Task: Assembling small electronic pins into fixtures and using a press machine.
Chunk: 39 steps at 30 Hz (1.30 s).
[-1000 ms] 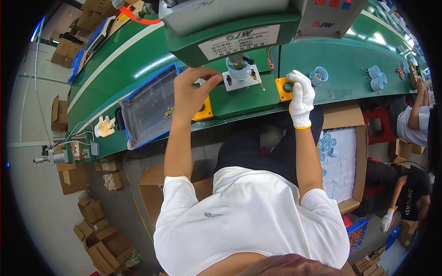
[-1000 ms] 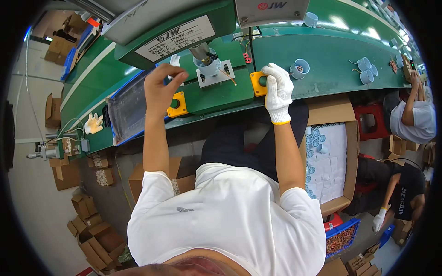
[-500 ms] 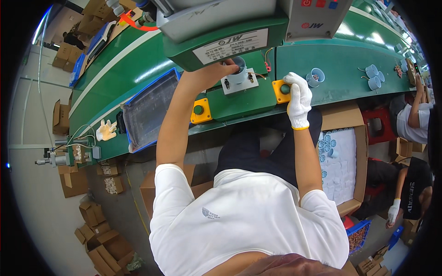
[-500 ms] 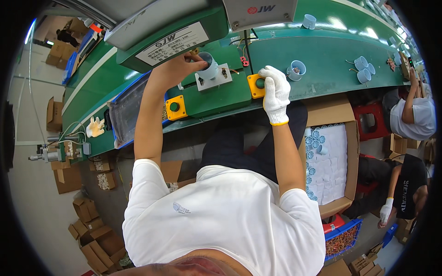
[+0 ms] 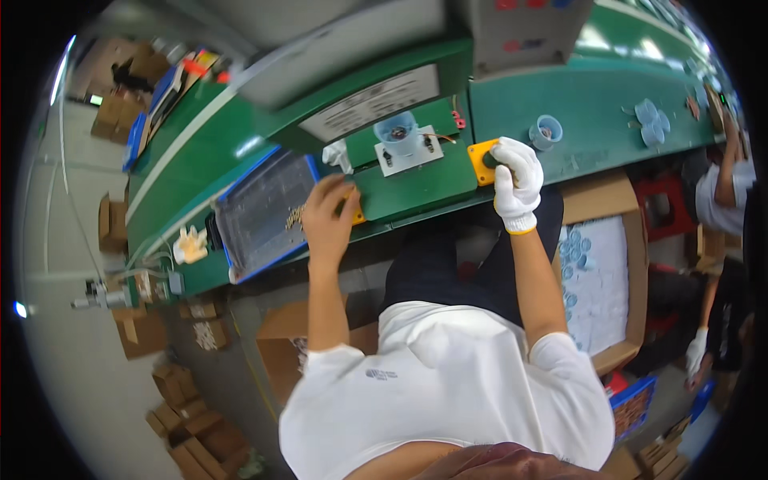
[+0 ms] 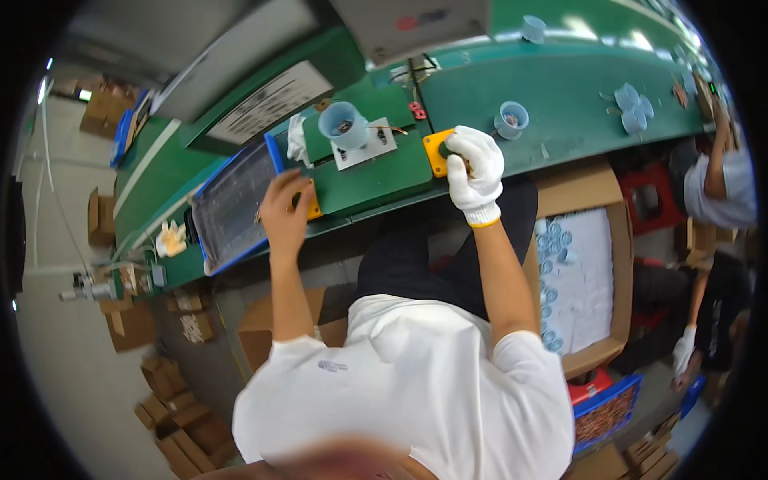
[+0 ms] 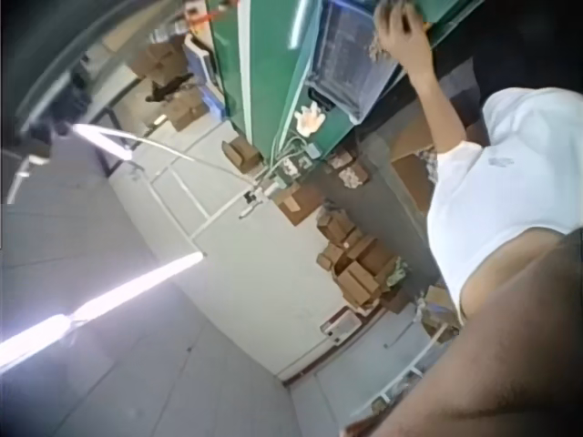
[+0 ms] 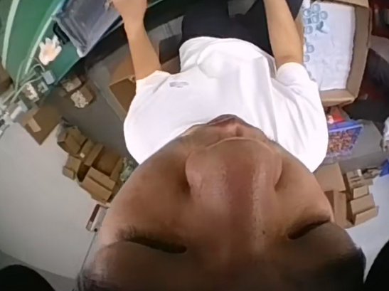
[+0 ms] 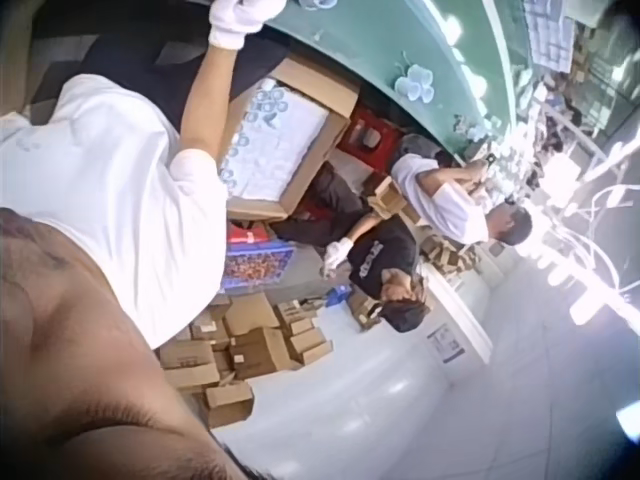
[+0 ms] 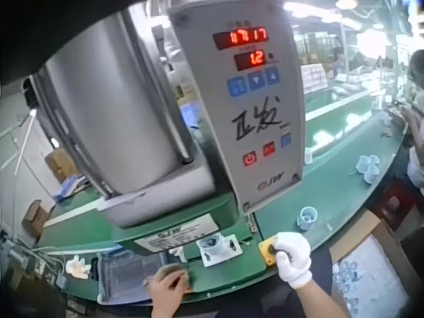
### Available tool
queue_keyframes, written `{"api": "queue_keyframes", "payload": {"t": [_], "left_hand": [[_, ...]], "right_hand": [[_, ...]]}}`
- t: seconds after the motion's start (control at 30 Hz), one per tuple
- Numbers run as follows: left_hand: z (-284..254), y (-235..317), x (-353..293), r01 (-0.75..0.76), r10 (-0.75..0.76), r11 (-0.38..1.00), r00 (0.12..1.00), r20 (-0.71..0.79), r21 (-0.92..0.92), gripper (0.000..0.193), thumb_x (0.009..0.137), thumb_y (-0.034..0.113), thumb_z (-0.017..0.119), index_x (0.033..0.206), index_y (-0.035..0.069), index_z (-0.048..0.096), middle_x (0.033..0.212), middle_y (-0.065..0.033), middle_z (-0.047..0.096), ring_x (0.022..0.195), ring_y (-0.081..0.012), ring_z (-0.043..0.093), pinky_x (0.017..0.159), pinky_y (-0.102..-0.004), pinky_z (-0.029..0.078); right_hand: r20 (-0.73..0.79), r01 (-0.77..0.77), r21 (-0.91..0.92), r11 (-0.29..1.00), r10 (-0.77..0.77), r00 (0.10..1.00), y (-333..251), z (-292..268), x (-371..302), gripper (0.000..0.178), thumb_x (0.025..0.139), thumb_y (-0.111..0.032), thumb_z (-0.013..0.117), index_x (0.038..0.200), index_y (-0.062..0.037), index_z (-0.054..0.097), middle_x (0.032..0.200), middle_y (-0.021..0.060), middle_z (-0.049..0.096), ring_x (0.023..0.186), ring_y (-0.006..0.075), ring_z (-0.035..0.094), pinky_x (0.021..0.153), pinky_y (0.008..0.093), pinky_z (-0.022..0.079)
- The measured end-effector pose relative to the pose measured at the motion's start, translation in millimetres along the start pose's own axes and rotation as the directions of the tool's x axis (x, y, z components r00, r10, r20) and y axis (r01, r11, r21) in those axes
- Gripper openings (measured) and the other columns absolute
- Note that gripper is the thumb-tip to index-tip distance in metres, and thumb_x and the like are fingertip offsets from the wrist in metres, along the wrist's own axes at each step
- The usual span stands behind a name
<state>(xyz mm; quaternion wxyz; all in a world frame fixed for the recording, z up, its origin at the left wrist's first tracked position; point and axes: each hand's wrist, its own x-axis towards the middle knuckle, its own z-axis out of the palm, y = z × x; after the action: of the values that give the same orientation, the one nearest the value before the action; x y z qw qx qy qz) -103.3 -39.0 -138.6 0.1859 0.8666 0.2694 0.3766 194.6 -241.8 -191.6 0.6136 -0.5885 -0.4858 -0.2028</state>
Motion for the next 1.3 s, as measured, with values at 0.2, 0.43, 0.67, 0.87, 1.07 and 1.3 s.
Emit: {"api": "queue_keyframes", "payload": {"t": [0.2, 0.43, 0.67, 0.87, 1.07, 1.3], "left_hand": [[-7.5, -14.2, -31.6, -0.07, 0.093, 0.988, 0.982, -0.167, 0.137, 0.02, 0.08, 0.006, 0.096, 0.09, -0.003, 0.081, 0.117, -0.0158, 0.08, 0.106, -0.0336, 0.078, 0.091, -0.0428, 0.063], [-56.1, -48.2, -1.8, -0.019, 0.024, 0.999, 0.99, 0.14, -0.037, 0.022, 0.093, 0.019, 0.085, 0.106, 0.001, 0.082, 0.126, -0.0148, 0.077, 0.123, -0.0389, 0.068, 0.106, -0.0484, 0.055], [-50.5, -121.1, -25.1, 0.075, -0.152, 0.933, 0.968, 0.197, 0.352, 0.035, 0.097, 0.022, 0.079, 0.126, 0.003, 0.076, 0.129, -0.0235, 0.069, 0.121, -0.0448, 0.064, 0.104, -0.0523, 0.052], [-53.5, -105.8, -15.9, 0.293, -0.281, 0.956, 0.899, 0.336, 0.016, 0.017, 0.098, 0.006, 0.074, 0.111, -0.003, 0.073, 0.108, -0.0191, 0.066, 0.1, -0.0387, 0.068, 0.088, -0.0448, 0.055], [-42.9, -97.0, -9.0, 0.327, -0.33, 0.943, 0.887, 0.322, 0.066, 0.01, 0.1, 0.004, 0.07, 0.105, -0.004, 0.071, 0.106, -0.019, 0.065, 0.096, -0.0396, 0.068, 0.087, -0.044, 0.055], [-38.7, -95.2, -8.9, 0.198, -0.207, 0.978, 0.944, 0.258, 0.06, 0.012, 0.099, 0.009, 0.072, 0.105, -0.001, 0.075, 0.102, -0.0202, 0.068, 0.095, -0.0423, 0.069, 0.085, -0.0468, 0.055]], "right_hand": [[0.055, 0.135, -0.137, 0.981, -0.129, 0.99, -17.8, 11.3, 16.6, 0.014, 0.091, -0.011, 0.07, 0.1, -0.0022, 0.074, 0.099, 0.0176, 0.075, 0.09, 0.0413, 0.072, 0.086, 0.0496, 0.058], [0.013, -0.321, 0.302, 0.898, 0.333, 0.943, 16.4, 6.5, -23.2, 0.034, 0.111, -0.015, 0.052, 0.131, 0.0063, 0.07, 0.131, 0.0148, 0.073, 0.125, 0.0268, 0.068, 0.116, 0.0423, 0.051], [0.01, -0.159, -0.057, 0.986, 0.16, 0.987, -3.0, -6.9, -10.0, 0.026, 0.097, -0.019, 0.07, 0.12, -0.0077, 0.077, 0.126, 0.0184, 0.077, 0.119, 0.0384, 0.073, 0.107, 0.049, 0.057], [-0.014, -0.188, 0.03, 0.982, 0.189, 0.982, -6.6, 4.4, -5.5, 0.025, 0.09, -0.002, 0.069, 0.112, -0.0036, 0.078, 0.116, 0.0196, 0.078, 0.112, 0.04, 0.074, 0.102, 0.0481, 0.059], [0.024, -0.371, 0.168, 0.913, 0.373, 0.928, -2.8, -4.9, -4.0, 0.028, 0.093, 0.0, 0.067, 0.12, -0.0003, 0.076, 0.123, 0.0176, 0.075, 0.115, 0.0308, 0.073, 0.104, 0.0421, 0.058], [-0.161, 0.247, 0.145, 0.958, -0.224, 0.961, -165.3, -130.0, 134.5, 0.034, 0.105, -0.016, 0.069, 0.136, -0.001, 0.072, 0.134, 0.0157, 0.075, 0.121, 0.0236, 0.073, 0.11, 0.04, 0.056]]}}
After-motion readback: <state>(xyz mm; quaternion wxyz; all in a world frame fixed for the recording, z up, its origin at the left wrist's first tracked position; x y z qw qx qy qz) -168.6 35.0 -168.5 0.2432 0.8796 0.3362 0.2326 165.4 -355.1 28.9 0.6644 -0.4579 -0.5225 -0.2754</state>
